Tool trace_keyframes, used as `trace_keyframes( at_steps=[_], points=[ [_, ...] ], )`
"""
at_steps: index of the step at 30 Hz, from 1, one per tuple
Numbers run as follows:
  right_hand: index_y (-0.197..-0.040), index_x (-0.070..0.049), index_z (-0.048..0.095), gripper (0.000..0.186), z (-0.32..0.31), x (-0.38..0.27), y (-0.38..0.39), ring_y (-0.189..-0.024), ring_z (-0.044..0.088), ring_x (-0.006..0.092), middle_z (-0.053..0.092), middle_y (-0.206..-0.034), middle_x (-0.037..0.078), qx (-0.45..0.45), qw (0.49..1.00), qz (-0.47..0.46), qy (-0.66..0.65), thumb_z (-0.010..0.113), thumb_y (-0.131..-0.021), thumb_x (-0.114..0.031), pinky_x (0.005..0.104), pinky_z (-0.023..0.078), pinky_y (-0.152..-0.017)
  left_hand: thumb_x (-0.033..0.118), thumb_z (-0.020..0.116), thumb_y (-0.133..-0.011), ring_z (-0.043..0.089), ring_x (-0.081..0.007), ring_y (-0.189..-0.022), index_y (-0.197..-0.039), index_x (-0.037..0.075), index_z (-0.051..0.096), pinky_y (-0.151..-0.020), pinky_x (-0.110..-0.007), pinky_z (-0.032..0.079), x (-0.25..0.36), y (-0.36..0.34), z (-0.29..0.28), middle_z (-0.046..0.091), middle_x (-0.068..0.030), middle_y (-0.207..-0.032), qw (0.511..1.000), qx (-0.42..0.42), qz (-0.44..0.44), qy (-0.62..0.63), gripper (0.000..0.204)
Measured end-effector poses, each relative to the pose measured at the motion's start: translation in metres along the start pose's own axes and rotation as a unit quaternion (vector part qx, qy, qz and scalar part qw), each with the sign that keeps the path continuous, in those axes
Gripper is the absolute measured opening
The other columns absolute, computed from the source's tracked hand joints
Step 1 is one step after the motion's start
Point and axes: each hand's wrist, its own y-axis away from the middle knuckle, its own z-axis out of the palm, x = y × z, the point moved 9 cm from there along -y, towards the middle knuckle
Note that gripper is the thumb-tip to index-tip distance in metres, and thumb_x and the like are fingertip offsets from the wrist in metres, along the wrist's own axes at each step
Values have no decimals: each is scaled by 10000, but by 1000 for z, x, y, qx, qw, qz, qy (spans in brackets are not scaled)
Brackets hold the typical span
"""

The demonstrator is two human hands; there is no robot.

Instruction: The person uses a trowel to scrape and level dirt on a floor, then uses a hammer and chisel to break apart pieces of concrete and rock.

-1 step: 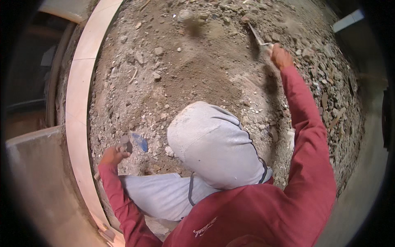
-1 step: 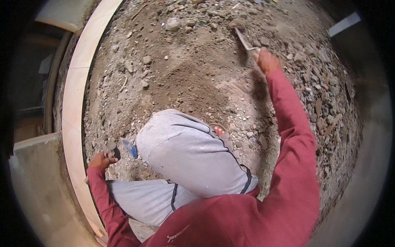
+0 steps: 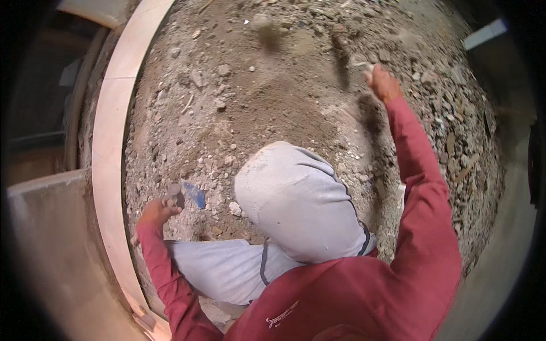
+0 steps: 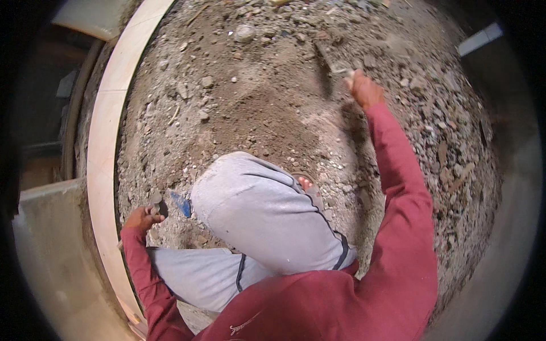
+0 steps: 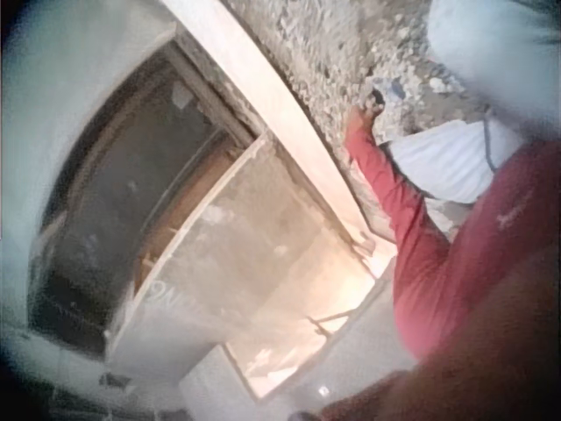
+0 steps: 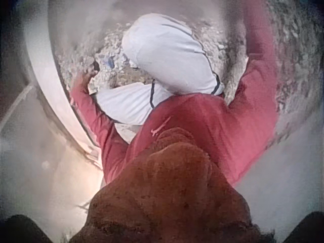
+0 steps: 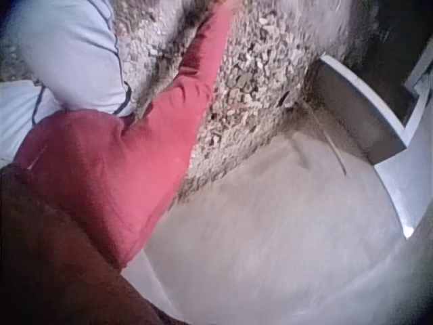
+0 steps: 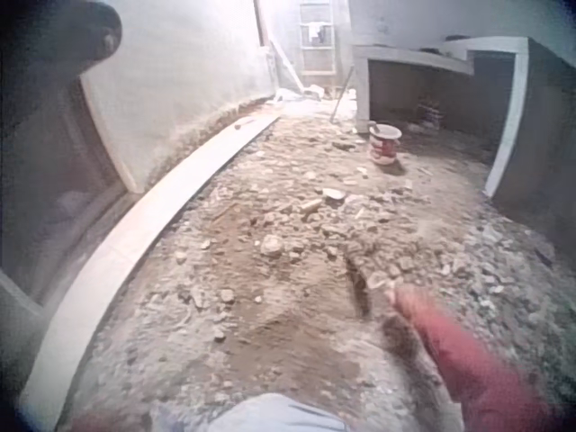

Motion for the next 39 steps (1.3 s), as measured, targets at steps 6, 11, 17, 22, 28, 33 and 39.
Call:
trace_keyframes(
  at_steps=[6, 11, 17, 22, 28, 33, 39],
  points=[
    [-1116, -91, 557, 396, 62, -238, 38, -904, 688, 423, 706, -954, 234, -157, 945, -255, -128, 574, -979, -462, 522, 532, -784, 300, 819, -774, 550, -144, -696, -1024, 33, 723, -665, -345, 453, 38, 2, 0, 627, 1, -787, 999, -31, -1, 29, 377],
    [-1161, -169, 619, 334, 75, -169, -41, -969, 698, 354, 719, -1053, 155, -166, 965, -177, -96, 632, -953, -430, 473, 537, -853, 226, 805, -774, 659, -213, -844, -1087, 35, 725, -817, -367, 496, 8, 42, -3, 737, -101, -928, 998, 15, -20, 52, 375],
    [-1146, -74, 582, 425, 10, -26, -156, -967, 677, 436, 711, -1049, 219, -41, 998, -11, 39, 587, -977, -464, 518, 514, -805, 233, 821, -772, 636, -218, -769, -1086, 23, 716, -756, -372, 495, -25, 94, -4, 697, -130, -837, 997, 60, -55, -4, 392],
    [-1150, -67, 659, 354, 6, -162, -133, -947, 693, 355, 735, -1045, 163, 8, 970, -215, -112, 580, -991, -373, 457, 517, -833, 265, 811, -765, 658, -371, -782, -1060, 14, 705, -773, -441, 494, -30, 86, -3, 687, -221, -852, 997, 73, -32, -12, 402],
    [-1258, -112, 580, 438, 95, -462, 84, -1035, 683, 386, 710, -1093, 214, -285, 826, -484, 38, 554, -996, -462, 468, 537, -865, 335, 776, -782, 658, -416, -889, -1019, 32, 710, -798, -475, 493, -34, 94, -12, 688, -242, -914, 996, 91, 2, 6, 390],
    [-1224, -138, 671, 494, 152, -362, -88, -934, 689, 314, 739, -1059, 124, -208, 931, -266, -143, 357, -1073, -489, 434, 526, -865, 329, 770, -786, 626, -402, -781, -957, 3, 676, -716, -486, 449, -46, 135, -15, 622, -245, -802, 987, 141, -4, 76, 380],
    [-1272, -41, 579, 513, 73, -233, -247, -1023, 662, 407, 667, -1161, 260, -66, 987, -135, 57, 512, -1007, -475, 473, 510, -867, 303, 820, -769, 606, -456, -787, -974, 51, 680, -699, -511, 445, -100, 159, 6, 624, -247, -792, 987, 108, -119, 25, 353]
  ],
)
